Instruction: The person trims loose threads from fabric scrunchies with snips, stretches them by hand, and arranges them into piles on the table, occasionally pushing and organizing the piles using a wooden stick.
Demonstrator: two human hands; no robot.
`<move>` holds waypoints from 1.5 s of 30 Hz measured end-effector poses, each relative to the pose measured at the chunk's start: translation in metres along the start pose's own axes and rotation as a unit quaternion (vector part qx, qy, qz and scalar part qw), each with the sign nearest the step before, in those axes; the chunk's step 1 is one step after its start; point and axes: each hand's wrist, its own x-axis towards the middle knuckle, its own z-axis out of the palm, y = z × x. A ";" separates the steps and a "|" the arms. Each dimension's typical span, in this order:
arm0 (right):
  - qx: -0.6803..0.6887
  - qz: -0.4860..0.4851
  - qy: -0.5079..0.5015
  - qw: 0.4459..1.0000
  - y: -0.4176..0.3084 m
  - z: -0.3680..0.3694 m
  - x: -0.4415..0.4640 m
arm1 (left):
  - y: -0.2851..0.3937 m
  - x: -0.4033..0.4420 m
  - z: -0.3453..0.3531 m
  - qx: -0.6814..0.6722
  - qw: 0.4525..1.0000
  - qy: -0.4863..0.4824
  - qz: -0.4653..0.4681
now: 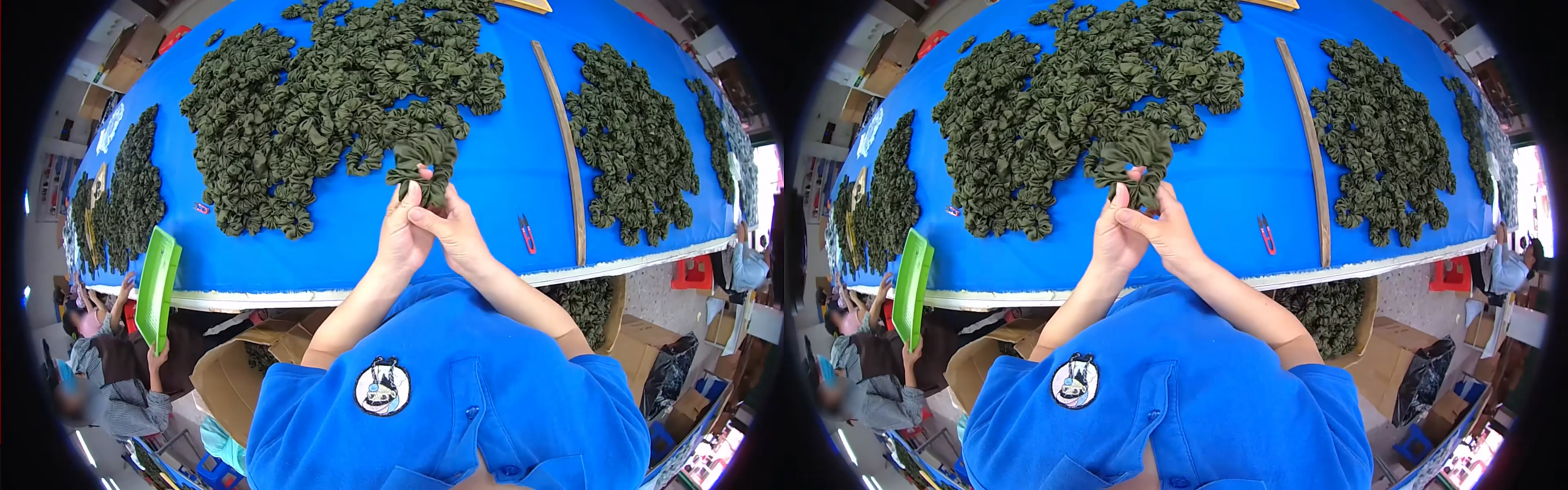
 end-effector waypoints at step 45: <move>-0.425 -0.066 -0.106 0.896 -0.002 -0.037 0.037 | 0.008 0.010 -0.044 0.406 0.912 0.022 -0.046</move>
